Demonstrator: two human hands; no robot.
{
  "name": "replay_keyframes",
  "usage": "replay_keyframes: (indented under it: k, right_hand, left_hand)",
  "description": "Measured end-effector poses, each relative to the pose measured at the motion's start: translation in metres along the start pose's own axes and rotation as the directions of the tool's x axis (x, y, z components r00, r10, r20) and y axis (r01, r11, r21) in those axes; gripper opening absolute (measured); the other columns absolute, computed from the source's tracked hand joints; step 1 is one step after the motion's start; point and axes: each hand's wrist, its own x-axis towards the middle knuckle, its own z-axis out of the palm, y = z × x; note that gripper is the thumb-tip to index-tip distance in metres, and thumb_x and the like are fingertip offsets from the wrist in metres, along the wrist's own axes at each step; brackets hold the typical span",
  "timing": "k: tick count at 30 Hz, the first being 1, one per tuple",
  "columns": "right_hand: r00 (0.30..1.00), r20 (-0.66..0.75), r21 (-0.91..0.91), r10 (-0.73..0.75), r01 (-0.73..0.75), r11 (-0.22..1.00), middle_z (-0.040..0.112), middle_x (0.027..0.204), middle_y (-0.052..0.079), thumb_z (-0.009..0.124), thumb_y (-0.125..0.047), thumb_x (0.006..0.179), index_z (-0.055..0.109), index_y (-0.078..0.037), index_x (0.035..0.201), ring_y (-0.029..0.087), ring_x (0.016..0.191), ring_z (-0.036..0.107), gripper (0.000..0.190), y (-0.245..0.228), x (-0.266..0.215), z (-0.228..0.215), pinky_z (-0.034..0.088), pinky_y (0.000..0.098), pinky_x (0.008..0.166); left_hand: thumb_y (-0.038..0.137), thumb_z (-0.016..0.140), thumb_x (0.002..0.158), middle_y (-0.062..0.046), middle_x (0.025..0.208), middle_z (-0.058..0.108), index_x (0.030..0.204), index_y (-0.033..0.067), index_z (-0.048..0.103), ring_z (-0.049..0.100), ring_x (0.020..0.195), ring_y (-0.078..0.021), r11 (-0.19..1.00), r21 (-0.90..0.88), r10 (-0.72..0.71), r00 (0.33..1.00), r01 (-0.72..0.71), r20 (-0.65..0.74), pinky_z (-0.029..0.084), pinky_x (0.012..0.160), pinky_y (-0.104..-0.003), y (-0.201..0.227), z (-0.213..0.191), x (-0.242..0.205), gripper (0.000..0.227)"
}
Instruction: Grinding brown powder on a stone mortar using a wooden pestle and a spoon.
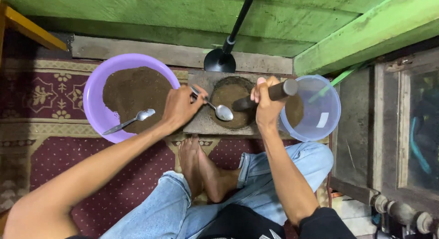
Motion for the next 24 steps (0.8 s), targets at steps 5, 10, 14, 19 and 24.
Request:
replay_keyframes:
  k: [5, 10, 14, 19, 24]
  right_hand:
    - [0.999, 0.038, 0.043, -0.001, 0.000, 0.999, 0.038, 0.046, 0.003, 0.059, 0.004, 0.097, 0.044, -0.011, 0.063, 0.013, 0.039, 0.042, 0.040, -0.038, 0.013, 0.014, 0.047, 0.0284, 0.047]
    - [0.998, 0.059, 0.112, -0.019, 0.012, 0.994, 0.036, 0.045, 0.004, 0.058, 0.002, 0.099, 0.042, -0.010, 0.063, 0.015, 0.039, 0.041, 0.041, -0.027, 0.009, 0.031, 0.046, 0.0287, 0.047]
    - [0.999, 0.042, 0.024, -0.031, 0.030, 0.999, 0.043, 0.044, 0.003, 0.061, 0.004, 0.097, 0.048, -0.010, 0.062, 0.014, 0.038, 0.047, 0.040, 0.017, -0.002, 0.036, 0.045, 0.0272, 0.046]
    - [0.997, 0.072, 0.033, 0.001, -0.003, 0.999, 0.042, 0.045, 0.004, 0.060, 0.004, 0.098, 0.045, -0.010, 0.062, 0.015, 0.039, 0.046, 0.041, 0.013, 0.009, 0.033, 0.046, 0.0281, 0.047]
    - [0.998, 0.058, 0.003, 0.007, -0.008, 1.000, 0.045, 0.049, 0.002, 0.061, 0.000, 0.101, 0.050, -0.010, 0.068, 0.013, 0.040, 0.047, 0.036, -0.005, 0.022, 0.023, 0.048, 0.0274, 0.048]
  left_hand:
    - [0.020, 0.069, 0.091, -0.008, 0.075, 0.074, 0.093, 0.0156, 0.076, 0.069, 0.083, -0.0307, 0.994, 0.059, 0.091, 0.995, -0.094, 0.039, 0.046, 0.081, -0.043, -0.009, 0.011, -0.006, 0.009]
    - [0.023, 0.068, 0.092, -0.004, 0.078, 0.076, 0.099, 0.0192, 0.075, 0.068, 0.089, -0.0261, 0.993, 0.059, 0.098, 0.994, -0.101, 0.045, 0.045, 0.084, -0.041, -0.024, 0.021, -0.007, 0.010]
    - [0.023, 0.069, 0.091, -0.002, 0.078, 0.076, 0.098, 0.0213, 0.074, 0.066, 0.086, -0.0253, 0.996, 0.041, 0.078, 0.996, -0.080, 0.045, 0.044, 0.083, -0.040, -0.024, 0.022, -0.005, 0.009]
    - [0.023, 0.070, 0.091, -0.004, 0.079, 0.075, 0.096, 0.0215, 0.076, 0.065, 0.078, -0.0226, 1.000, 0.002, 0.029, 0.999, -0.029, 0.025, 0.044, 0.082, -0.038, -0.013, 0.015, 0.004, 0.008]
    - [0.019, 0.068, 0.092, -0.001, 0.075, 0.077, 0.096, 0.0181, 0.075, 0.063, 0.074, -0.0216, 0.996, -0.094, 0.015, 1.000, -0.014, 0.007, 0.045, 0.076, -0.036, -0.026, 0.035, 0.011, 0.008]
